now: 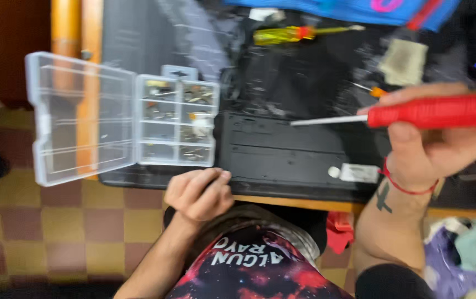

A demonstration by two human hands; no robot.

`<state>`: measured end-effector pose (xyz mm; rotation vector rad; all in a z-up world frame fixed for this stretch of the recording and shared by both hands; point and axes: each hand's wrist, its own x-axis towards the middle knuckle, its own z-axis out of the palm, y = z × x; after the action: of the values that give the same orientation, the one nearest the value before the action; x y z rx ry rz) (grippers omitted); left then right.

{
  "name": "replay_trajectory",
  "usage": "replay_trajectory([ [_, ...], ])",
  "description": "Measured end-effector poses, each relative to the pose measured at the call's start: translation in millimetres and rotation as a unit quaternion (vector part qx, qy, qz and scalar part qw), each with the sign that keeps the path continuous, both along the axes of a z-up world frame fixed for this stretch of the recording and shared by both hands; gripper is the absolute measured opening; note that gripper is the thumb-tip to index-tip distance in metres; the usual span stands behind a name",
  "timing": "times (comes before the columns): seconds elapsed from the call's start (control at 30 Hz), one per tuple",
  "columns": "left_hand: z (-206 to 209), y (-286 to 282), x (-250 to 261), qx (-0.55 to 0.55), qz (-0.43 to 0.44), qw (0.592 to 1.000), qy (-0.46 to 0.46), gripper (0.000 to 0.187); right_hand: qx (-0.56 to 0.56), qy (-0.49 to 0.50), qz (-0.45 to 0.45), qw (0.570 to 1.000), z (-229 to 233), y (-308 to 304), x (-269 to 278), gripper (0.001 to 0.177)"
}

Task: The person uses a red screwdriver to tighten screws on the back of a black electronic device. They repeatedly pick screws from a compartmentalized plastic box and place them into screw holes on the device.

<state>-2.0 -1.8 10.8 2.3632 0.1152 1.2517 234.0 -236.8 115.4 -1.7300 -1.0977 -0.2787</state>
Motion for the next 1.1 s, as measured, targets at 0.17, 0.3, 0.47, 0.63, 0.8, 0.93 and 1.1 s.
replay_trajectory([
  [0.17,7,-10,-6,-0.052,-0.029,0.998,0.021,0.028,0.083,0.069,-0.103,0.989,-13,-56,-13,0.081],
  [0.3,24,-25,-11,-0.164,-0.055,0.985,0.021,0.032,0.12,0.108,-0.139,0.977,-36,-96,-25,0.078],
  [0.47,54,-53,14,-0.125,-0.129,0.984,0.017,0.03,0.15,0.114,-0.178,0.966,-49,-115,-30,0.074],
  [0.63,67,-80,39,-0.089,-0.163,0.977,0.101,0.011,0.174,0.144,-0.15,0.963,-49,-115,-34,0.071],
  [0.8,72,-97,57,-0.072,-0.145,0.976,0.148,0.015,0.155,0.166,-0.097,0.969,-44,-107,-39,0.07],
  [0.93,74,-100,67,-0.057,-0.134,0.976,0.162,0.017,0.185,0.174,-0.102,0.962,-45,-105,-39,0.072],
  [1.1,63,-101,75,-0.033,-0.13,0.971,0.197,0.028,0.191,0.17,-0.118,0.959,-43,-100,-37,0.071],
])
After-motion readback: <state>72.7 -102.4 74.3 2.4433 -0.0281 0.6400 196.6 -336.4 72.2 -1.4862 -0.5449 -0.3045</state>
